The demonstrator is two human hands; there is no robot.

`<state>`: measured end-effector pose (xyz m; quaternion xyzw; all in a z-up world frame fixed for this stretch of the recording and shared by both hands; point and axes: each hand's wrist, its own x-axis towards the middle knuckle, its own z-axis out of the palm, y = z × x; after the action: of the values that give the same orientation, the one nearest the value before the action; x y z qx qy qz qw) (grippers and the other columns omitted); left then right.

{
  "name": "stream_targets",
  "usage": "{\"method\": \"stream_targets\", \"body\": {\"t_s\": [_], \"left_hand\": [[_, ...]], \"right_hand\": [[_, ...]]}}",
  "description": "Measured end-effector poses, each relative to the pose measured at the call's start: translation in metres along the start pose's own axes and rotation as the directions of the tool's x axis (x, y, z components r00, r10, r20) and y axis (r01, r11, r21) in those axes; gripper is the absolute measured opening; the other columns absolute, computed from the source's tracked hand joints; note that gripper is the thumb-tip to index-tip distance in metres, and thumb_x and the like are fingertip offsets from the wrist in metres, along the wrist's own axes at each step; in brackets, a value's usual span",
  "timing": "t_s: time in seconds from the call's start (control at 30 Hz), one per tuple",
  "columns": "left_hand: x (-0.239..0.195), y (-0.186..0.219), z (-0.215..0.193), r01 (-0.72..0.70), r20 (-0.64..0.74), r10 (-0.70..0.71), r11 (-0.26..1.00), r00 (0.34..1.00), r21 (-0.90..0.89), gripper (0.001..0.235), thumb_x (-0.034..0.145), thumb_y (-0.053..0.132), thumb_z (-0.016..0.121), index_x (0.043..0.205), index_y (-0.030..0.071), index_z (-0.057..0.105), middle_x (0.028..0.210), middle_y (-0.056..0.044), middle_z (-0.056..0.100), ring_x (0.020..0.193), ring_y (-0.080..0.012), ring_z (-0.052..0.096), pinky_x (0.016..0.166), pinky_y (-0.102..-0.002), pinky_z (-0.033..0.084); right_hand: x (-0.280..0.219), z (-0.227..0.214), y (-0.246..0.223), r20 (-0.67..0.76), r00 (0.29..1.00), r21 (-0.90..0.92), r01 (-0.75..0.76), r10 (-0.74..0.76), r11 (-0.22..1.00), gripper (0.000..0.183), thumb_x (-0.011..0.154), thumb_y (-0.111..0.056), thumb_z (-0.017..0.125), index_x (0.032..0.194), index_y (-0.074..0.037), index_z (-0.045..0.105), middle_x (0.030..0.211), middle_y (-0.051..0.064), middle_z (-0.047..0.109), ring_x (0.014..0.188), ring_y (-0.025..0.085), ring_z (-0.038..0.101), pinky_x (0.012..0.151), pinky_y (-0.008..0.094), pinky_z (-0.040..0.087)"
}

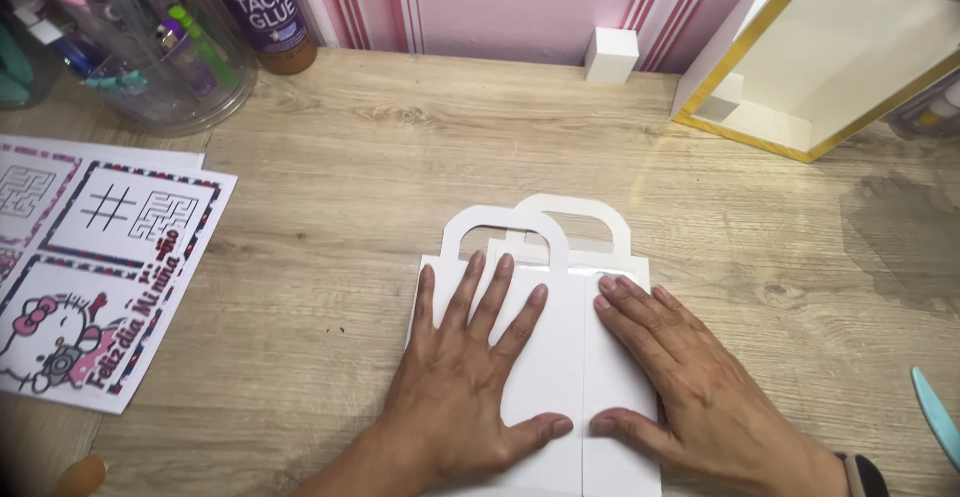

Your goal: Assembling a paper gift bag by applying glue to the tabs and folding the template into shape

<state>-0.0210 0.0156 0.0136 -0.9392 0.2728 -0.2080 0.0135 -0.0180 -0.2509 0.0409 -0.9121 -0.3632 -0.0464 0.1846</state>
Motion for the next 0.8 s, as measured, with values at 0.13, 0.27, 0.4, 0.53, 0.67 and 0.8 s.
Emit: {"method": "stream_targets", "body": {"t_s": [0.13, 0.27, 0.4, 0.53, 0.67, 0.8], "left_hand": [[-0.001, -0.002, -0.003, -0.026, 0.023, 0.030, 0.986, 0.999, -0.165, 0.110, 0.078, 0.094, 0.050, 0.163, 0.026, 0.028, 0.170, -0.018, 0.017, 0.159, -0.0382, 0.007, 0.124, -0.066, -0.004], [0.002, -0.003, -0.011, -0.078, 0.025, 0.096, 0.916, 0.995, -0.393, 0.086, 0.088, 0.072, 0.053, 0.160, 0.027, 0.038, 0.167, -0.015, 0.033, 0.156, -0.0360, 0.025, 0.118, -0.074, 0.002], [0.000, -0.003, -0.010, -0.121, 0.043, 0.152, 0.904, 0.987, -0.409, 0.078, 0.095, 0.069, 0.045, 0.161, 0.029, 0.036, 0.169, -0.010, 0.031, 0.157, -0.0348, 0.022, 0.119, -0.073, 0.001], [0.001, -0.004, -0.009, -0.195, 0.032, 0.228, 0.891, 0.973, -0.411, 0.069, 0.097, 0.064, 0.045, 0.160, 0.035, 0.037, 0.169, -0.009, 0.033, 0.156, -0.0385, 0.026, 0.118, -0.076, 0.005], [0.001, -0.004, -0.010, -0.248, 0.023, 0.288, 0.860, 0.957, -0.445, 0.061, 0.100, 0.057, 0.045, 0.158, 0.037, 0.041, 0.169, -0.006, 0.034, 0.156, -0.0389, 0.027, 0.118, -0.078, 0.006], [0.001, -0.004, -0.012, -0.305, 0.000, 0.350, 0.815, 0.937, -0.493, 0.055, 0.103, 0.046, 0.047, 0.156, 0.032, 0.043, 0.167, -0.007, 0.040, 0.154, -0.0361, 0.036, 0.117, -0.080, 0.007]], "right_hand": [[0.001, -0.005, 0.001, 0.055, 0.998, 0.051, -0.004, 0.001, 0.999, 0.108, 0.077, -0.057, 0.084, 0.157, -0.006, 0.033, 0.166, 0.015, 0.035, 0.155, 0.029, 0.030, 0.125, 0.047, 0.019], [0.001, -0.009, 0.002, 0.070, 0.998, 0.087, -0.004, -0.002, 0.996, 0.107, 0.076, -0.056, 0.084, 0.157, -0.006, 0.034, 0.165, 0.016, 0.036, 0.154, 0.029, 0.031, 0.125, 0.048, 0.019], [0.002, -0.013, 0.003, 0.106, 0.994, 0.095, 0.009, -0.019, 0.995, 0.106, 0.079, -0.058, 0.080, 0.158, -0.007, 0.032, 0.167, 0.015, 0.032, 0.156, 0.030, 0.028, 0.125, 0.048, 0.016], [0.002, -0.016, 0.007, 0.149, 0.988, 0.052, 0.023, -0.030, 0.998, 0.104, 0.082, -0.062, 0.075, 0.159, -0.009, 0.031, 0.168, 0.014, 0.030, 0.156, 0.028, 0.026, 0.125, 0.044, 0.014], [0.003, -0.018, 0.008, 0.162, 0.985, 0.030, 0.048, -0.053, 0.998, 0.103, 0.083, -0.063, 0.072, 0.160, -0.010, 0.029, 0.169, 0.014, 0.027, 0.156, 0.027, 0.025, 0.124, 0.044, 0.014], [0.003, -0.021, 0.008, 0.175, 0.983, 0.044, 0.052, -0.059, 0.998, 0.102, 0.084, -0.062, 0.073, 0.160, -0.010, 0.030, 0.169, 0.014, 0.027, 0.157, 0.025, 0.023, 0.124, 0.043, 0.012]]}}
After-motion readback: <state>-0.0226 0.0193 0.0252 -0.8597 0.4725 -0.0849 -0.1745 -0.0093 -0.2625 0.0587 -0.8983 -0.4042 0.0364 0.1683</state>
